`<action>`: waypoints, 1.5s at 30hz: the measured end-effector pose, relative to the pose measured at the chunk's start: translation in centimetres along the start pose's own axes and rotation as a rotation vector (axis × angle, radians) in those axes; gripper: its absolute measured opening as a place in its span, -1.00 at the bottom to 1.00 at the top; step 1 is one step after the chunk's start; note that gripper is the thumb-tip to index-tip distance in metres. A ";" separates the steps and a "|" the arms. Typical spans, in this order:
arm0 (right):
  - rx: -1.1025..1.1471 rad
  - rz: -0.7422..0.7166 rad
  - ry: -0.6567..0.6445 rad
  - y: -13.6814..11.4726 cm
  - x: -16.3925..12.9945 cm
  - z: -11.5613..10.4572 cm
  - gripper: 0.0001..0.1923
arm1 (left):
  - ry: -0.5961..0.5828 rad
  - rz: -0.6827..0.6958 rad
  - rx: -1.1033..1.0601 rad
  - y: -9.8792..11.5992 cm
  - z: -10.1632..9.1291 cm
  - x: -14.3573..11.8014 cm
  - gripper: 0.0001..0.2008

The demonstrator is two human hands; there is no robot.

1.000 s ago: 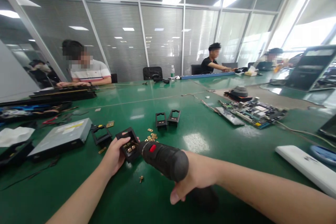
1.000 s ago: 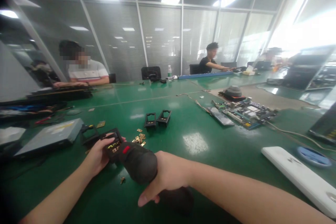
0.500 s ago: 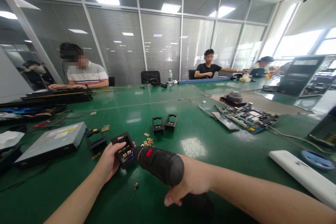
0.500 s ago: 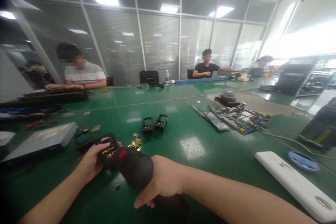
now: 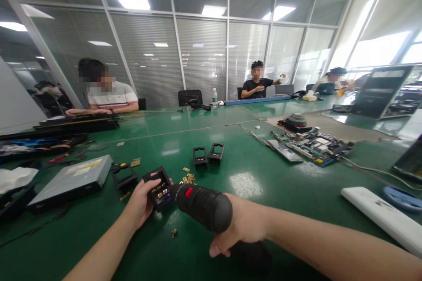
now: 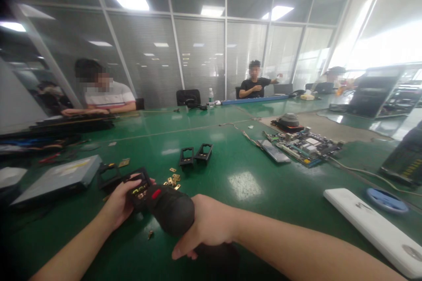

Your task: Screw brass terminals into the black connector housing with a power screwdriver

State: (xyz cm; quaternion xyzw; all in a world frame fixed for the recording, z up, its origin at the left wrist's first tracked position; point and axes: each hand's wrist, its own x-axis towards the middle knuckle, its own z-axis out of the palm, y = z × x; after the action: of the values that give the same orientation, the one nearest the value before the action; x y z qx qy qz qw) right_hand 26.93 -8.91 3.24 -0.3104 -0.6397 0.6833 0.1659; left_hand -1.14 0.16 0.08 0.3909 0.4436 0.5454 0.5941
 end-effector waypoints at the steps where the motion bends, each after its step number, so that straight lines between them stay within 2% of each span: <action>1: 0.012 0.002 0.005 0.0 0.0 0.0 -0.60 | -0.001 0.003 0.001 0.0 0.0 0.0 -0.67; 18: 0.113 -0.007 0.049 -0.1 -0.5 0.1 -0.61 | -0.001 0.017 -0.008 -0.1 0.4 -0.4 -0.65; 45: 0.010 -0.048 0.032 -0.8 -0.8 0.7 -0.73 | -0.011 0.035 -0.029 -0.6 0.2 0.0 -0.70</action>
State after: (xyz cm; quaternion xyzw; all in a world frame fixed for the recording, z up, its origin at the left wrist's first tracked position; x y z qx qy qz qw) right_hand 26.92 -9.88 4.18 -0.3051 -0.6406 0.6774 0.1942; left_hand -0.75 0.06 -0.43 0.3928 0.4254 0.5598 0.5927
